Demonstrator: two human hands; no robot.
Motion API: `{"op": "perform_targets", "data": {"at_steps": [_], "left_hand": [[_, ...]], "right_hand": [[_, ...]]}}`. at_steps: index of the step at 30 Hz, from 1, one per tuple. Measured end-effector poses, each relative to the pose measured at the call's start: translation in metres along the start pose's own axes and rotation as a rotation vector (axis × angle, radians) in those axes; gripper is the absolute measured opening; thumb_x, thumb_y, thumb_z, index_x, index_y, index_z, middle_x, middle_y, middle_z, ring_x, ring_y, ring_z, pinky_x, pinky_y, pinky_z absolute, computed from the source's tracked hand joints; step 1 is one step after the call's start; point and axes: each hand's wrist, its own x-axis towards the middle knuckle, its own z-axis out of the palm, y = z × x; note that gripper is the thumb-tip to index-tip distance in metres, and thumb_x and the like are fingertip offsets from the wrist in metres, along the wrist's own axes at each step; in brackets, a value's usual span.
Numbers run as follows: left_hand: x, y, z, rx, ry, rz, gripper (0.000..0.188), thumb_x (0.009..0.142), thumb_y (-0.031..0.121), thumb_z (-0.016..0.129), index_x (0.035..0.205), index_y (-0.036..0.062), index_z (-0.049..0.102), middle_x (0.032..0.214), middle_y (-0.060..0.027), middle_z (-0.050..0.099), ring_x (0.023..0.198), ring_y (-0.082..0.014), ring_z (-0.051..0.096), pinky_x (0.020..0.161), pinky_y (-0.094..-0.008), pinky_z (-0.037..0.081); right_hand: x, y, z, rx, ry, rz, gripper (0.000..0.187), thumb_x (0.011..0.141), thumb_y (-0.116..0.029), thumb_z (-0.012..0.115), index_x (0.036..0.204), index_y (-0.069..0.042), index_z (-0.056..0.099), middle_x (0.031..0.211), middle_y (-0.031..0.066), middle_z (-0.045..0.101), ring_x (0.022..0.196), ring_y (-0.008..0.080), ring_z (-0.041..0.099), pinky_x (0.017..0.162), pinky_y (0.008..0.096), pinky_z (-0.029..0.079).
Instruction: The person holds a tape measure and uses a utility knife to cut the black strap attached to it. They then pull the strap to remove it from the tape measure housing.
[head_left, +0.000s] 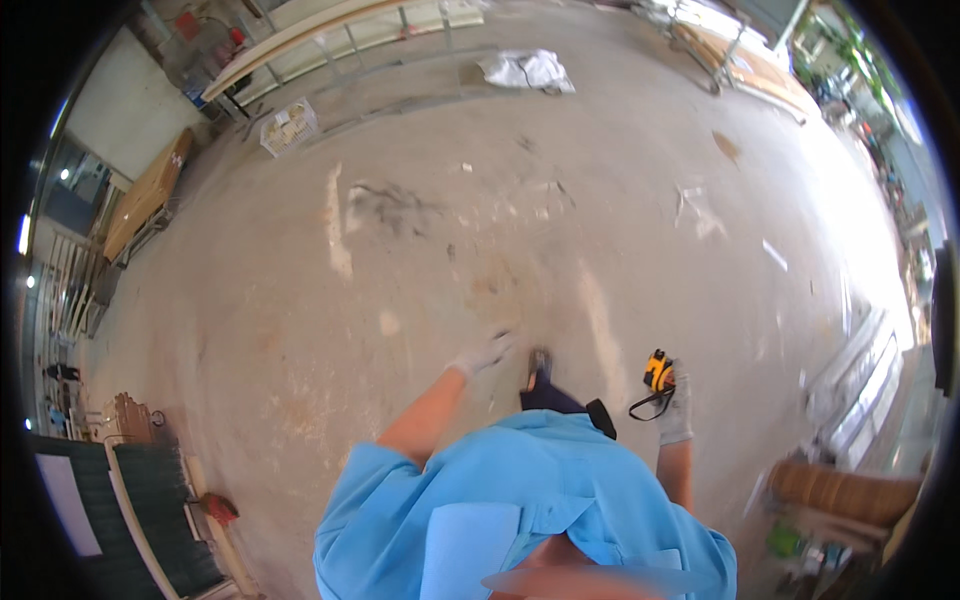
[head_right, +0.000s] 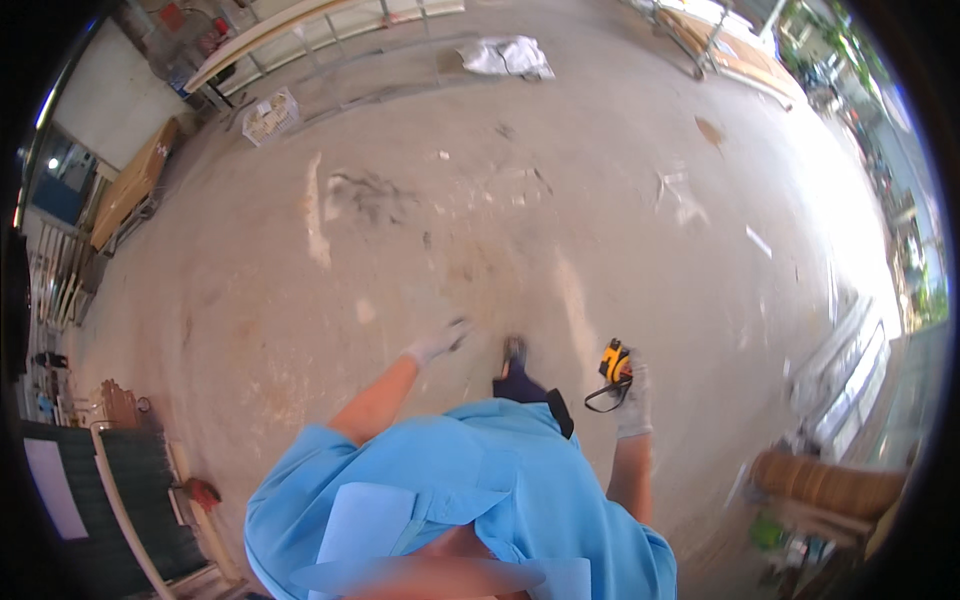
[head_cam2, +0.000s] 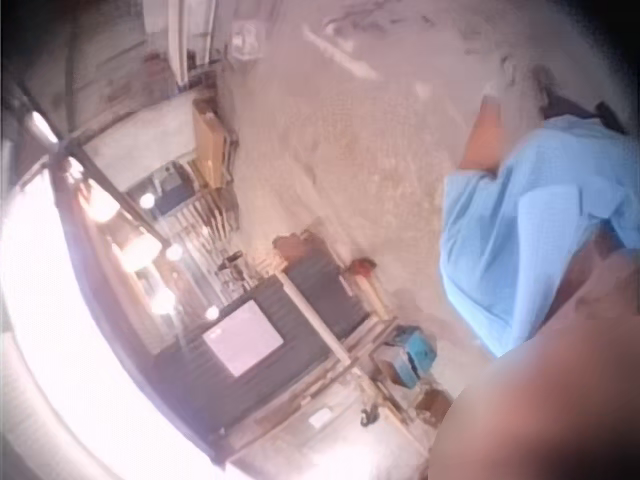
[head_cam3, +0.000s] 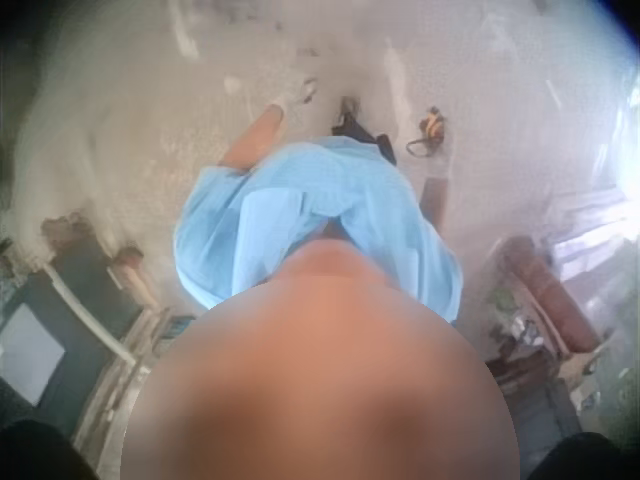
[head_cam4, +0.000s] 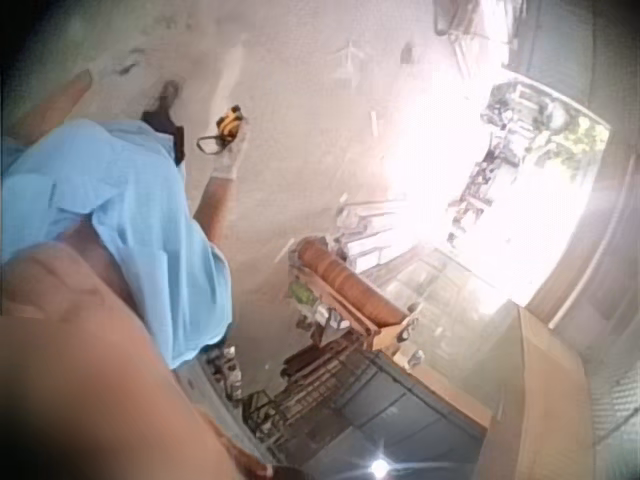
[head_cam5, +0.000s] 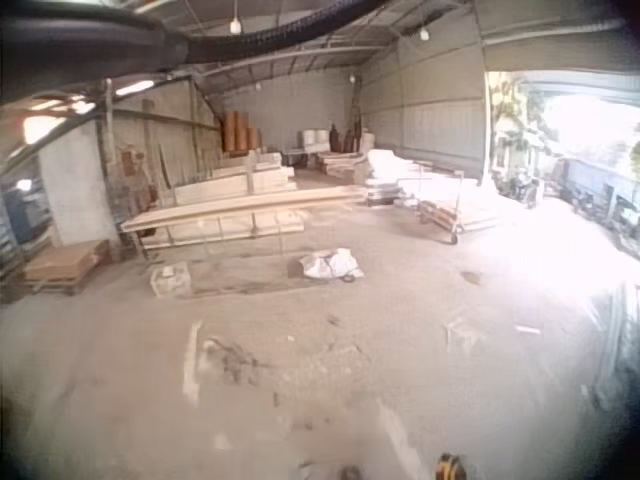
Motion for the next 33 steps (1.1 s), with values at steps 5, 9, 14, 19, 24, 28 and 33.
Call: {"op": "perform_targets", "data": {"at_steps": [5,9,14,19,24,28,33], "left_hand": [[-0.028,-0.15,-0.151,-0.359,0.499,-0.505,0.03,0.096,0.043,0.062,0.098,0.0135,0.058,0.071,-0.0025,0.052,0.059,-0.0171,0.053,0.052,-0.0373,0.048],[-0.089,-0.207,-0.166,-0.646,0.806,-0.595,0.049,0.092,0.061,0.065,0.109,0.0153,0.057,0.085,-0.0088,0.057,0.068,-0.0251,0.059,0.057,-0.043,0.055],[-0.024,-0.188,-0.169,-1.022,0.921,-0.763,0.045,0.095,0.058,0.063,0.099,0.014,0.061,0.08,-0.0074,0.059,0.066,-0.0258,0.061,0.059,-0.0454,0.055],[0.134,-0.114,-0.317,-1.161,0.675,-0.513,0.042,0.096,0.055,0.063,0.095,0.0132,0.062,0.079,-0.0069,0.061,0.065,-0.0259,0.062,0.06,-0.0465,0.056],[0.311,0.079,-0.554,-0.504,0.798,-0.119,0.027,0.1,0.039,0.059,0.094,0.0135,0.063,0.08,-0.0049,0.066,0.066,-0.0184,0.064,0.063,-0.0371,0.055],[0.435,0.241,-0.659,-0.458,0.858,0.085,0.022,0.103,0.034,0.059,0.1,0.0131,0.067,0.085,-0.0012,0.066,0.076,-0.0151,0.064,0.069,-0.0329,0.054],[0.554,0.348,-0.669,-0.607,0.809,0.08,0.023,0.099,0.03,0.07,0.104,0.0079,0.069,0.087,-0.0046,0.069,0.076,-0.0163,0.067,0.07,-0.0342,0.057]], "right_hand": [[0.151,-0.056,0.154,-0.069,-0.209,0.028,0.042,0.097,-0.051,0.068,0.114,-0.012,0.07,0.086,0.0013,0.073,0.063,0.0085,0.068,0.044,0.0194,0.05],[0.271,-0.105,0.288,-0.276,-0.454,0.025,0.044,0.097,-0.051,0.068,0.115,-0.011,0.07,0.087,0.0025,0.074,0.064,0.0099,0.069,0.046,0.021,0.052],[0.392,-0.112,0.471,-0.279,-0.519,-0.045,0.039,0.096,-0.052,0.068,0.104,-0.014,0.068,0.074,-0.0035,0.061,0.053,0.005,0.052,0.045,0.0208,0.04],[0.451,-0.13,0.597,-0.305,-0.459,0.018,0.043,0.092,-0.053,0.075,0.104,-0.012,0.069,0.076,0.0004,0.067,0.053,0.01,0.063,0.044,0.021,0.049],[0.53,-0.171,0.691,-0.383,-0.505,-0.064,0.04,0.096,-0.05,0.071,0.104,-0.01,0.069,0.075,-0.0016,0.062,0.053,0.0067,0.054,0.044,0.0217,0.039],[0.641,-0.208,0.768,-0.511,-0.53,-0.213,0.041,0.097,-0.045,0.069,0.111,-0.006,0.069,0.082,-0.0003,0.064,0.06,0.0064,0.056,0.05,0.0214,0.042],[0.795,-0.274,0.889,-0.588,-0.573,-0.317,0.038,0.097,-0.041,0.07,0.112,-0.006,0.07,0.085,-0.0005,0.065,0.069,0.0063,0.057,0.056,0.0244,0.045]]}}
